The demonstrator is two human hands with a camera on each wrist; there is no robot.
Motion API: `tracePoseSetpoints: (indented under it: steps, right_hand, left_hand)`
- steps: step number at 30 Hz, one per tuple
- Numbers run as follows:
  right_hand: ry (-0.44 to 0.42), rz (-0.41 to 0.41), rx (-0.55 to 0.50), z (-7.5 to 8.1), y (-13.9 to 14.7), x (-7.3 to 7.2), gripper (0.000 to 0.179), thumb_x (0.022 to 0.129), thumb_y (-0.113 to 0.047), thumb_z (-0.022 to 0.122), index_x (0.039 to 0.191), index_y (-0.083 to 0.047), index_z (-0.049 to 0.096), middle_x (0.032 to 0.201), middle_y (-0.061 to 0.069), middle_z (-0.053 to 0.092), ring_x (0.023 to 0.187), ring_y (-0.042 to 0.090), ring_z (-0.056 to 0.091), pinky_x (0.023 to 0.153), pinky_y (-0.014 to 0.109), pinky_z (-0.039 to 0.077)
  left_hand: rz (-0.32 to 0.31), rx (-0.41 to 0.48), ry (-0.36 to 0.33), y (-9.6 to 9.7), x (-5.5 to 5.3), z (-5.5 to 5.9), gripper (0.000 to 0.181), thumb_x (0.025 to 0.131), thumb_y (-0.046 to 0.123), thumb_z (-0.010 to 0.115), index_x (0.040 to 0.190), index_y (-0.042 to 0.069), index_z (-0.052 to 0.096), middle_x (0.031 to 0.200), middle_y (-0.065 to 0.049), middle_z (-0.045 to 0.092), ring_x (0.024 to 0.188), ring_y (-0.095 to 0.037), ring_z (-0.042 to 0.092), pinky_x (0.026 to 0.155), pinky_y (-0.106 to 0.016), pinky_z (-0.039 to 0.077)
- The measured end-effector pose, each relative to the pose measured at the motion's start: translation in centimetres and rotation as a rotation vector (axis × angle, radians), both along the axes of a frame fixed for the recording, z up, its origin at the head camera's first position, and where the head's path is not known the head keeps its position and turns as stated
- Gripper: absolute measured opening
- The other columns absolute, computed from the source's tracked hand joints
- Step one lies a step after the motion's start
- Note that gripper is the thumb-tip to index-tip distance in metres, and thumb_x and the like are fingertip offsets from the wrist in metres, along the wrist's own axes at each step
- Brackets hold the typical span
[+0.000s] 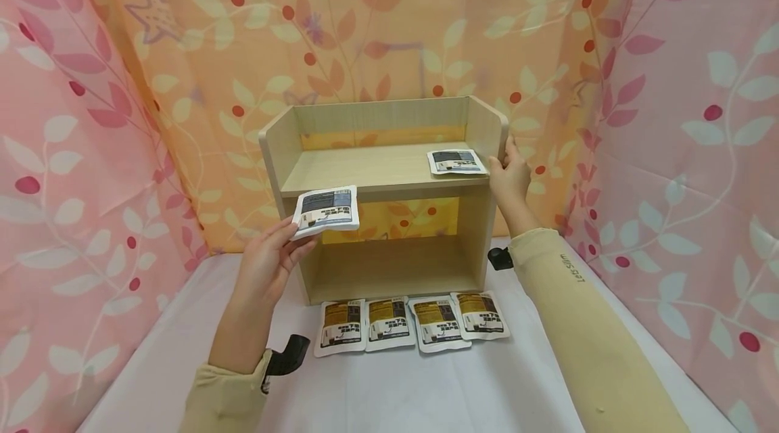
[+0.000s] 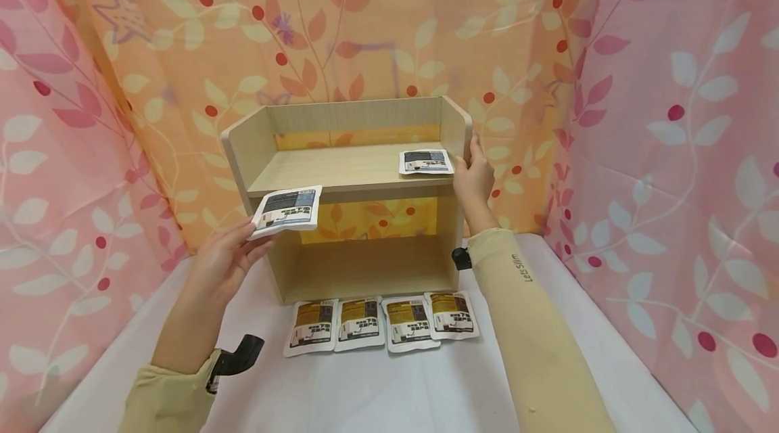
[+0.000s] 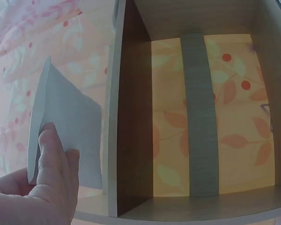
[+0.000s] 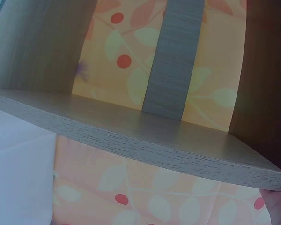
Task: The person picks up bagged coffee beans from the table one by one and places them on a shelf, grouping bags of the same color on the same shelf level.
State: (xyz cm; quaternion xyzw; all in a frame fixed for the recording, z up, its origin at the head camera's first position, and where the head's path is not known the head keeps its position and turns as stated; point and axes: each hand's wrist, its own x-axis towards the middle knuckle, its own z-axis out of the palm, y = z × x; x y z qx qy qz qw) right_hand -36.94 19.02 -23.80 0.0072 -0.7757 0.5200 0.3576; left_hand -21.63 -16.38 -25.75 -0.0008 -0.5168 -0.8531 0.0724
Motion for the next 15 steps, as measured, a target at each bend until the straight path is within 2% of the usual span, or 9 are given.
tracePoseSetpoints:
  steps: [3, 9, 15]
  right_hand:
    - [-0.008, 0.003, -0.006, 0.0, -0.1, 0.1, 0.057, 0.095, -0.004, 0.054, 0.149, -0.009, 0.038, 0.122, 0.026, 0.061, 0.107, 0.031, 0.059, 0.095, 0.043, 0.046]
    - [-0.013, 0.011, -0.01, -0.1, 0.0, 0.0, 0.057, 0.095, -0.004, 0.053, 0.15, -0.009, 0.036, 0.131, 0.024, 0.056, 0.113, 0.03, 0.057, 0.098, 0.042, 0.045]
    - [-0.01, 0.01, -0.014, -0.1, 0.0, 0.1, 0.057, 0.095, -0.004, 0.054, 0.15, -0.009, 0.037, 0.13, 0.024, 0.057, 0.116, 0.031, 0.057, 0.099, 0.042, 0.044]
  left_hand:
    - [-0.003, -0.019, 0.007, 0.1, -0.5, 0.2, 0.048, 0.103, 0.006, 0.04, 0.147, -0.01, 0.027, 0.1, -0.004, 0.064, 0.084, -0.013, 0.068, 0.08, -0.023, 0.053]
    - [0.003, -0.045, -0.011, 0.3, -1.2, 0.9, 0.048, 0.104, 0.009, 0.039, 0.148, -0.008, 0.027, 0.113, -0.008, 0.056, 0.084, -0.011, 0.067, 0.08, -0.021, 0.052]
    - [-0.003, -0.039, 0.003, 0.6, -1.9, 1.7, 0.047, 0.103, 0.008, 0.04, 0.146, -0.011, 0.029, 0.098, -0.003, 0.063, 0.08, -0.01, 0.067, 0.075, -0.02, 0.053]
